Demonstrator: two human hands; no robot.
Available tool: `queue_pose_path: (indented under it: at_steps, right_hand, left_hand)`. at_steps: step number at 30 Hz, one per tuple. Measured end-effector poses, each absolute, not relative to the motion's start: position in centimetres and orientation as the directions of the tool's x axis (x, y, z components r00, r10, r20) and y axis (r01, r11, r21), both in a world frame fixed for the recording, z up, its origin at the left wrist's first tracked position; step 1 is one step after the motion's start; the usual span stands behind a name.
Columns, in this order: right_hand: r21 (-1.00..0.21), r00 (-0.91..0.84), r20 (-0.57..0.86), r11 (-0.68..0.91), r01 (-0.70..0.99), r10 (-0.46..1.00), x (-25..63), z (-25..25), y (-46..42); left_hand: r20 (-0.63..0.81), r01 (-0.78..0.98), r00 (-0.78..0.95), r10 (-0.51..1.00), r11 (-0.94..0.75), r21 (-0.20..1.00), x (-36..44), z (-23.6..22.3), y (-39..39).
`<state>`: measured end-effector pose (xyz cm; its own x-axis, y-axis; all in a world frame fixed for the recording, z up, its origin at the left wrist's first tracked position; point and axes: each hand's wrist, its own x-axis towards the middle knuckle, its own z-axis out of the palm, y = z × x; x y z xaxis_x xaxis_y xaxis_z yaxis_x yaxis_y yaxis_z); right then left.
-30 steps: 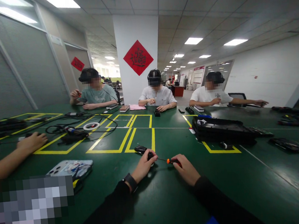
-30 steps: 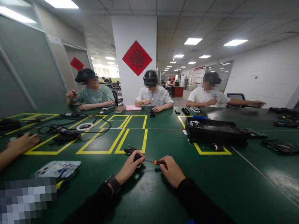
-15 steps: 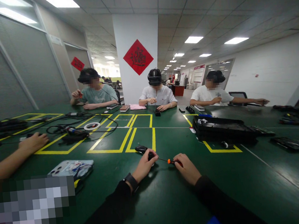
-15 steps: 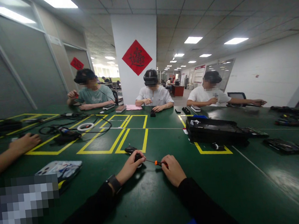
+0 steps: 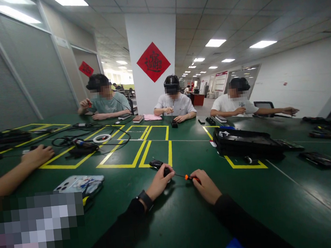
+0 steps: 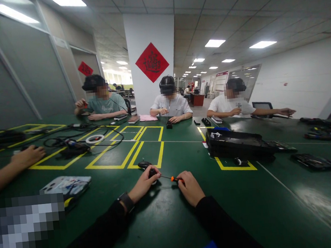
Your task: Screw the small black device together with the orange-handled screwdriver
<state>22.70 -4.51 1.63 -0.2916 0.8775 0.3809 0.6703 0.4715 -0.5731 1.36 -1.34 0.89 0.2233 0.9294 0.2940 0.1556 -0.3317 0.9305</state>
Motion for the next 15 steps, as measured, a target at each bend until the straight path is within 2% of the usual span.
queue_pose_path:
  at_steps: [5,15]
  right_hand:
    - [-0.611,-0.257,0.362,0.436,0.661,0.896,22.59,1.7,-4.69]
    - [-0.578,-0.289,0.385,0.473,0.664,0.877,22.61,1.46,-4.46]
  left_hand:
    - [0.297,0.164,0.198,0.934,-0.331,0.929,1.39,1.11,-1.41]
    - [0.278,0.175,0.207,0.938,-0.315,0.933,1.29,1.06,-1.42]
